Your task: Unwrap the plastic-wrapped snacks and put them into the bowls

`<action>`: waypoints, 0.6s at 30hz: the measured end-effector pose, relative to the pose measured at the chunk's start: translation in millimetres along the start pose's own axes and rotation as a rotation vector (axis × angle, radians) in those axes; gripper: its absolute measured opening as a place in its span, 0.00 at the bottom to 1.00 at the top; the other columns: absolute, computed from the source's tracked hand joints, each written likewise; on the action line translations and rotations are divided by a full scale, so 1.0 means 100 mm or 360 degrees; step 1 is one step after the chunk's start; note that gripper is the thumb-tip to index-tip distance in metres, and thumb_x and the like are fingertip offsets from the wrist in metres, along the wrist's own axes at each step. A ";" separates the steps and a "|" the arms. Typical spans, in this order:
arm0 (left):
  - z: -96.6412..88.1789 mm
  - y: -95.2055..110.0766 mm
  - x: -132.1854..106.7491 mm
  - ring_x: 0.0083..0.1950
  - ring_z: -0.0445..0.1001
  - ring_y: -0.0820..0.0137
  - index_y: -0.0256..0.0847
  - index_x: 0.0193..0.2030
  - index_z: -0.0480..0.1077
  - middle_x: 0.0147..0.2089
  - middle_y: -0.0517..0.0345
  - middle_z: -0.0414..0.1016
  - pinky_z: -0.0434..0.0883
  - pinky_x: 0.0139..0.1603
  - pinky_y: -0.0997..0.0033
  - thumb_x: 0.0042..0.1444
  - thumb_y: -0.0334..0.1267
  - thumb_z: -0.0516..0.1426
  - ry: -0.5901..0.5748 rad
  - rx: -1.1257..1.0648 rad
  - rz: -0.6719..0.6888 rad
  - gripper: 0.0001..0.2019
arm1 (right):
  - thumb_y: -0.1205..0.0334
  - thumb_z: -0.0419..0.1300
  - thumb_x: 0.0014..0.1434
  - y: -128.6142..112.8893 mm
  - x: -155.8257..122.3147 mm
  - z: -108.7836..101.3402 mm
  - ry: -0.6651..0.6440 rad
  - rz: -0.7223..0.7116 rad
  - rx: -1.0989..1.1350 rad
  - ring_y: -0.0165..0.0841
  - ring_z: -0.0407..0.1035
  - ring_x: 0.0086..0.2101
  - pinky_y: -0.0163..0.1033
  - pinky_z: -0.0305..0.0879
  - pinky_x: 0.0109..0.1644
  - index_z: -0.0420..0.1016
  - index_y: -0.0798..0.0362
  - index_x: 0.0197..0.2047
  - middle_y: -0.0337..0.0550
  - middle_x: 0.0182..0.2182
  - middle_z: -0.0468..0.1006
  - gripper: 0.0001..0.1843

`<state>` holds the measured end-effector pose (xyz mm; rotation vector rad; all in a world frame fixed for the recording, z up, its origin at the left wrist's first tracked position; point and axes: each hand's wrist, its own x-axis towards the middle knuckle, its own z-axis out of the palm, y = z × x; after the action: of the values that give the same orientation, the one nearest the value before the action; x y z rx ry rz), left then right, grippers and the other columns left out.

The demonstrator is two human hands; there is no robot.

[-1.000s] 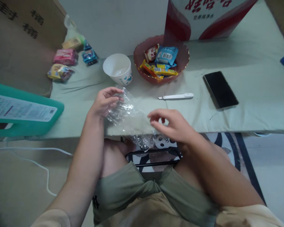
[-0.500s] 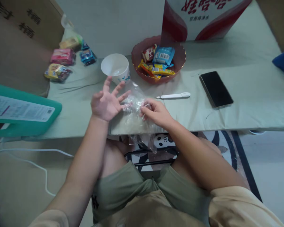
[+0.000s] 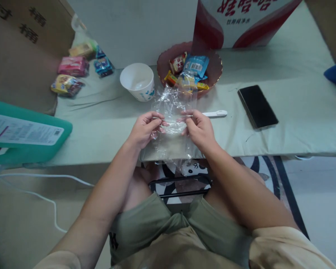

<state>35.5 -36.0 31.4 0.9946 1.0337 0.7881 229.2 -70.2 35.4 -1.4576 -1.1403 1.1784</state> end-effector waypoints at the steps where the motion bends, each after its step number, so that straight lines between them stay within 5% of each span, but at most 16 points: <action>1: -0.02 0.00 0.01 0.29 0.79 0.73 0.41 0.42 0.70 0.37 0.55 0.82 0.59 0.19 0.81 0.52 0.44 0.64 0.0036 0.0010 0.0007 0.15 | 0.61 0.59 0.61 0.02 0.01 -0.01 0.0030 0.0008 -0.0009 0.26 0.69 0.18 0.33 0.62 0.22 0.74 0.50 0.43 0.36 0.27 0.79 0.07; 6: -0.08 0.01 0.00 0.33 0.83 0.68 0.40 0.53 0.68 0.37 0.52 0.83 0.70 0.28 0.76 0.51 0.56 0.65 -0.0269 0.0047 -0.0196 0.29 | 0.58 0.60 0.62 0.11 0.03 -0.01 -0.0014 -0.0061 -0.0057 0.27 0.70 0.18 0.35 0.63 0.24 0.75 0.51 0.41 0.35 0.23 0.77 0.07; 12: -0.06 0.00 0.02 0.23 0.76 0.75 0.40 0.48 0.70 0.28 0.61 0.78 0.65 0.24 0.78 0.57 0.36 0.62 -0.0183 0.0358 0.0029 0.13 | 0.64 0.60 0.60 0.14 0.03 -0.02 -0.0088 -0.0176 0.0019 0.25 0.71 0.20 0.35 0.65 0.25 0.77 0.49 0.47 0.41 0.43 0.84 0.12; 16: -0.13 -0.02 0.03 0.24 0.76 0.76 0.42 0.46 0.71 0.32 0.62 0.79 0.69 0.26 0.76 0.56 0.37 0.63 -0.0275 0.0137 0.0153 0.12 | 0.66 0.60 0.56 0.13 0.03 -0.05 -0.0027 -0.0291 0.0190 0.24 0.70 0.23 0.34 0.62 0.22 0.80 0.49 0.36 0.42 0.50 0.81 0.07; 18: -0.18 -0.02 0.02 0.27 0.77 0.76 0.41 0.41 0.74 0.34 0.60 0.80 0.71 0.29 0.75 0.52 0.38 0.65 -0.0317 0.0039 0.0174 0.10 | 0.66 0.61 0.54 0.12 0.02 -0.08 -0.0002 -0.0411 0.0228 0.30 0.75 0.32 0.34 0.62 0.24 0.80 0.50 0.28 0.43 0.49 0.80 0.06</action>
<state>19.0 -29.5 25.9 1.1341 0.8242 0.7504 238.2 -70.4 24.5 -1.1635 -1.1801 1.0569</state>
